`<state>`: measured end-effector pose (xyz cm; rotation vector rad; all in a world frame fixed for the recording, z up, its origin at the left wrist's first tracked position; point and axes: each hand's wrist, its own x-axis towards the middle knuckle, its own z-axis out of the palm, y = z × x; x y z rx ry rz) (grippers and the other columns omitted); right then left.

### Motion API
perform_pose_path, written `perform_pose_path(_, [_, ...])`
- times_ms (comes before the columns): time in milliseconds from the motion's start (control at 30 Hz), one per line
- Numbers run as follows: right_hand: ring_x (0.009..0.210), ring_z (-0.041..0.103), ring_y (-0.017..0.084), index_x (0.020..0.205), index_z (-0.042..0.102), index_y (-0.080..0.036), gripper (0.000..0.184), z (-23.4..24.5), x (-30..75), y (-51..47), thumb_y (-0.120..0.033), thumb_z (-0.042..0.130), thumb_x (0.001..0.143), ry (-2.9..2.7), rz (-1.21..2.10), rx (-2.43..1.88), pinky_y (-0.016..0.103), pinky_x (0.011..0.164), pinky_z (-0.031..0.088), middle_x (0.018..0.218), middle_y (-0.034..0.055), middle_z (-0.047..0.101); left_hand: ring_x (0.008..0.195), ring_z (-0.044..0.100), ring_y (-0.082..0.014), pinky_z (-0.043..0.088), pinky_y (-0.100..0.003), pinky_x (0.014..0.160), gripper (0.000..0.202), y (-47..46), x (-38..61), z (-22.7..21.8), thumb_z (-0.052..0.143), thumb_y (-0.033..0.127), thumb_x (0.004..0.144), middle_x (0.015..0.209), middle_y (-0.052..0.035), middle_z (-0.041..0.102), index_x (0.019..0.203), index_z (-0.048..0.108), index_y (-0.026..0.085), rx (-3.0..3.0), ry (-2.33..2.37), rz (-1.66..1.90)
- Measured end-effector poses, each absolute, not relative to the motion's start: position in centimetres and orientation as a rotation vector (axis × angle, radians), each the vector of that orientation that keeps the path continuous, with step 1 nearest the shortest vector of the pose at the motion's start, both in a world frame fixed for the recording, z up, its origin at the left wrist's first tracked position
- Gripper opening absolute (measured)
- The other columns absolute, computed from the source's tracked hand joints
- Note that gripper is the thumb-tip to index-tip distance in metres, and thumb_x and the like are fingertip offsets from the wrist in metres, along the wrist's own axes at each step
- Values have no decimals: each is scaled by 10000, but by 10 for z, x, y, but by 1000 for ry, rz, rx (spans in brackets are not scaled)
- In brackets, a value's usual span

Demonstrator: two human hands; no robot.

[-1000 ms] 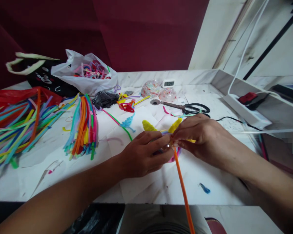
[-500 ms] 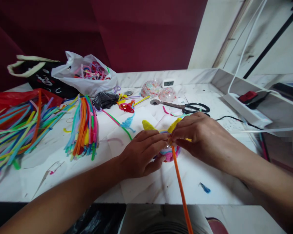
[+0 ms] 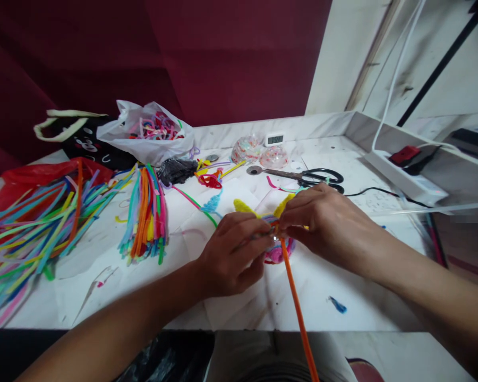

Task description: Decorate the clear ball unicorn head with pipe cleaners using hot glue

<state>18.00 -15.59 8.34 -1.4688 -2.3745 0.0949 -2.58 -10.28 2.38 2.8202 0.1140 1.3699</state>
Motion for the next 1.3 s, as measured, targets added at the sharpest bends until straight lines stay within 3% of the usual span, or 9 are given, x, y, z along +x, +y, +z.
perform_pose_path(167, [746, 602, 161, 738, 711, -215, 177, 85, 178, -158, -182, 595, 868, -2378, 55, -1489, 321, 728, 370, 735, 5, 673, 879, 609, -195, 506, -378, 817, 267, -119, -22, 31, 703, 229, 745, 878, -42, 666, 996, 677, 142, 3134, -2, 1375])
perform_pose_path(300, [746, 605, 160, 716, 712, -214, 179, 86, 176, -158, -173, 609, 857, -2378, 37, -1546, 320, 745, 369, 728, 9, 674, 768, 622, -168, 500, -339, 729, 198, -128, -16, 36, 717, 237, 764, 798, -20, 673, 938, 672, 155, 3265, -55, 1301])
perform_pose_path(600, [734, 598, 158, 746, 732, -233, 188, 87, 179, -158, -203, 601, 877, -2388, 57, -1536, 318, 729, 364, 729, 16, 681, 757, 664, -191, 502, -349, 702, 102, -133, -17, 33, 677, 148, 777, 813, -70, 713, 876, 668, 128, 3255, -87, 1335])
perform_pose_path(833, [733, 595, 159, 777, 741, -249, 185, 83, 184, -158, -231, 595, 890, -2376, 79, -1506, 326, 732, 361, 722, 7, 672, 700, 650, -136, 495, -308, 658, 129, -126, -18, 38, 684, 107, 787, 789, -26, 722, 908, 663, 145, 3085, 189, 1369])
perform_pose_path(1300, [719, 587, 154, 747, 724, -231, 223, 79, 188, -156, -220, 563, 901, -2374, 93, -1484, 305, 685, 373, 725, 13, 669, 673, 653, -146, 518, -323, 593, 180, -114, -15, 35, 723, 174, 779, 787, -35, 716, 951, 672, 156, 2827, 334, 1493])
